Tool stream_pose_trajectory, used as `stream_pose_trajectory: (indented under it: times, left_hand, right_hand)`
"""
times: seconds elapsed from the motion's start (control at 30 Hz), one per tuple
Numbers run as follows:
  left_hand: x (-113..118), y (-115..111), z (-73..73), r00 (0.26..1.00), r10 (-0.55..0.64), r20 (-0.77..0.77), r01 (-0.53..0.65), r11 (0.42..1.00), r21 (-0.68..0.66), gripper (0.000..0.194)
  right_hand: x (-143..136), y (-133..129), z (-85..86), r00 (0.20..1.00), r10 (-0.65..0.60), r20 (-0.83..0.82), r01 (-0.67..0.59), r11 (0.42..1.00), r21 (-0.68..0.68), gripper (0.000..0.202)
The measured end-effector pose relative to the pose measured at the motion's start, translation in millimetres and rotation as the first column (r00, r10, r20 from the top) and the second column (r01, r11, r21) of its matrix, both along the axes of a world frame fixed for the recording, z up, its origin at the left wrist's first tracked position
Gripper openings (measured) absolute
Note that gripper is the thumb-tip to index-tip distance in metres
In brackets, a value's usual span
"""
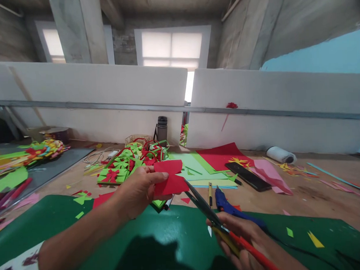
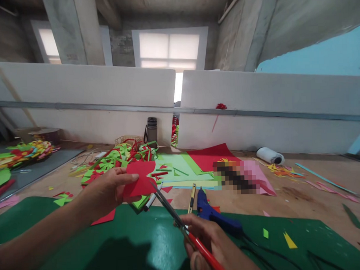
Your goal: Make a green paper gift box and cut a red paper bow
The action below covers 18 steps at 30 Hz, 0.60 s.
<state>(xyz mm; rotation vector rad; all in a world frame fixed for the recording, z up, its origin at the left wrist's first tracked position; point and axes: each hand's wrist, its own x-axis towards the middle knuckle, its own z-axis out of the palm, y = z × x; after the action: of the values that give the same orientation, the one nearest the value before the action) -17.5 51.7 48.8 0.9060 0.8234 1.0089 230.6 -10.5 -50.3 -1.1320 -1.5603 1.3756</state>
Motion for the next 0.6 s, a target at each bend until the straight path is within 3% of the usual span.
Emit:
stream_pose_trajectory:
  times: [0.17, 0.4, 0.6]
  left_hand:
    - [0, 1, -1.7, 1.0, 0.011, 0.008, -0.011, 1.0, -0.004, 0.019]
    - [2, 1, 0.2, 1.0, 0.006, 0.005, -0.006, 1.0, -0.012, 0.014]
    - [1, 3, -1.8, 0.999, -0.019, 0.037, 0.019, 1.0, -0.004, 0.013]
  right_hand:
    - [-3, 3, -4.5, 0.999, -0.029, 0.026, 0.027, 0.998, 0.065, 0.058]
    - [-2, -7, 15.2, 0.997, 0.009, 0.083, -0.016, 0.996, 0.088, 0.058]
    - [0, 2, -2.6, 0.998, 0.037, 0.056, -0.041, 0.998, 0.057, 0.058]
